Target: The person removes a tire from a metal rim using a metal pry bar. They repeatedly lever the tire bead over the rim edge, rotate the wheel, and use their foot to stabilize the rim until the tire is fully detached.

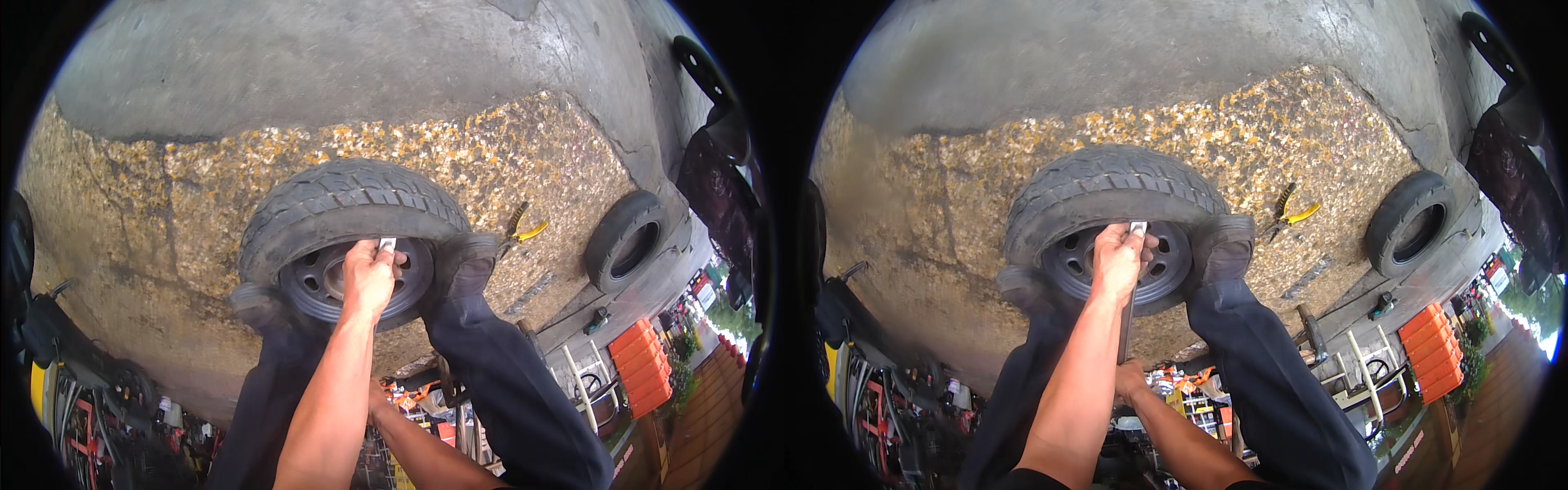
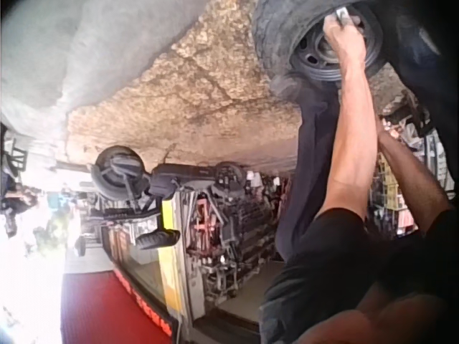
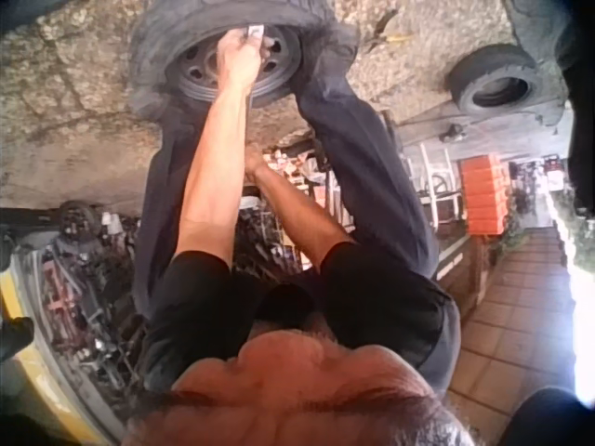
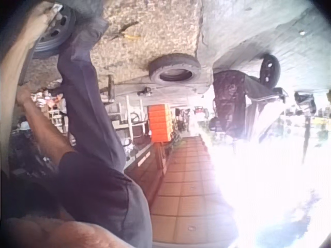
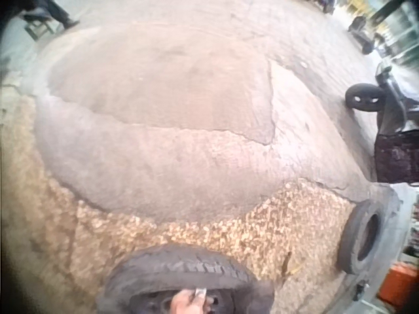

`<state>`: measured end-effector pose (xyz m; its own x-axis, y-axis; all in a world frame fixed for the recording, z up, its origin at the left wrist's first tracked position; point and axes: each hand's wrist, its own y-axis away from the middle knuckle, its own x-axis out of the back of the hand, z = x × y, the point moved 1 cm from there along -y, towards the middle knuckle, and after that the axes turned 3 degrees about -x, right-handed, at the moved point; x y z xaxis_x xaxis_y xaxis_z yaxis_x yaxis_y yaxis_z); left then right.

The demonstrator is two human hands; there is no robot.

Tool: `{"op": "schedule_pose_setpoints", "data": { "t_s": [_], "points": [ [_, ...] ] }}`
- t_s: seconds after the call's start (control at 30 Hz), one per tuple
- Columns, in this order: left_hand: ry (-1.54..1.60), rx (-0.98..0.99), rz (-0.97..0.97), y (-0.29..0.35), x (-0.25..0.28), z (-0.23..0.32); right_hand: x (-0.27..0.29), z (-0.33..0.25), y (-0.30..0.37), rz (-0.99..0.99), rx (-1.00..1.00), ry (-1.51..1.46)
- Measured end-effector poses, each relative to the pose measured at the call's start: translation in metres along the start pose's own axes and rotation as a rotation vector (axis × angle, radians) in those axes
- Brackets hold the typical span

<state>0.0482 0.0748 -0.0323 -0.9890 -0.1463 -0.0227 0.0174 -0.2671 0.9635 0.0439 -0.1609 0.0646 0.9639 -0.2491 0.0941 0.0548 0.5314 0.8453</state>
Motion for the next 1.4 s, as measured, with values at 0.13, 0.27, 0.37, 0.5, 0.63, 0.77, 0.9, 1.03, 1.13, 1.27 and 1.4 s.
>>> {"op": "schedule_pose_setpoints", "data": {
  "t_s": [0.13, 0.27, 0.37, 0.5, 0.63, 0.77, 0.9, 1.03, 1.13, 1.27, 1.4],
  "points": [
    [-0.009, 0.104, -0.116, 0.023, 0.014, 0.006, -0.006, -0.022, 0.082, -0.046, -0.124, -0.005],
    [-0.033, 0.306, -0.237, 0.049, 0.016, 0.008, 0.010, -0.048, 0.147, -0.027, -0.208, 0.016],
    [0.024, 0.283, -0.181, 0.054, 0.007, 0.007, 0.029, -0.050, 0.153, 0.017, -0.240, 0.067],
    [0.271, 0.167, -0.087, 0.034, -0.001, 0.004, 0.043, -0.037, 0.117, 0.084, -0.145, 0.206],
    [0.622, 0.132, -0.101, 0.002, 0.005, 0.000, 0.055, -0.030, 0.076, 0.154, -0.025, 0.295],
    [0.697, 0.004, -0.172, -0.016, 0.010, -0.004, 0.062, -0.023, 0.048, 0.159, 0.032, 0.335],
    [0.663, 0.044, -0.157, -0.018, 0.010, -0.006, 0.068, -0.014, 0.024, 0.240, 0.041, 0.367],
    [0.735, 0.003, -0.221, -0.018, 0.011, -0.006, 0.073, -0.009, 0.007, 0.311, 0.124, 0.414],
    [0.701, 0.027, -0.243, -0.019, 0.016, -0.008, 0.073, -0.007, 0.009, 0.289, 0.113, 0.447],
    [0.616, 0.104, -0.270, -0.019, 0.024, -0.010, 0.070, 0.001, 0.027, 0.293, 0.095, 0.523],
    [0.597, 0.126, -0.274, -0.021, 0.028, -0.008, 0.067, 0.005, 0.039, 0.240, 0.082, 0.433]
  ]
}}
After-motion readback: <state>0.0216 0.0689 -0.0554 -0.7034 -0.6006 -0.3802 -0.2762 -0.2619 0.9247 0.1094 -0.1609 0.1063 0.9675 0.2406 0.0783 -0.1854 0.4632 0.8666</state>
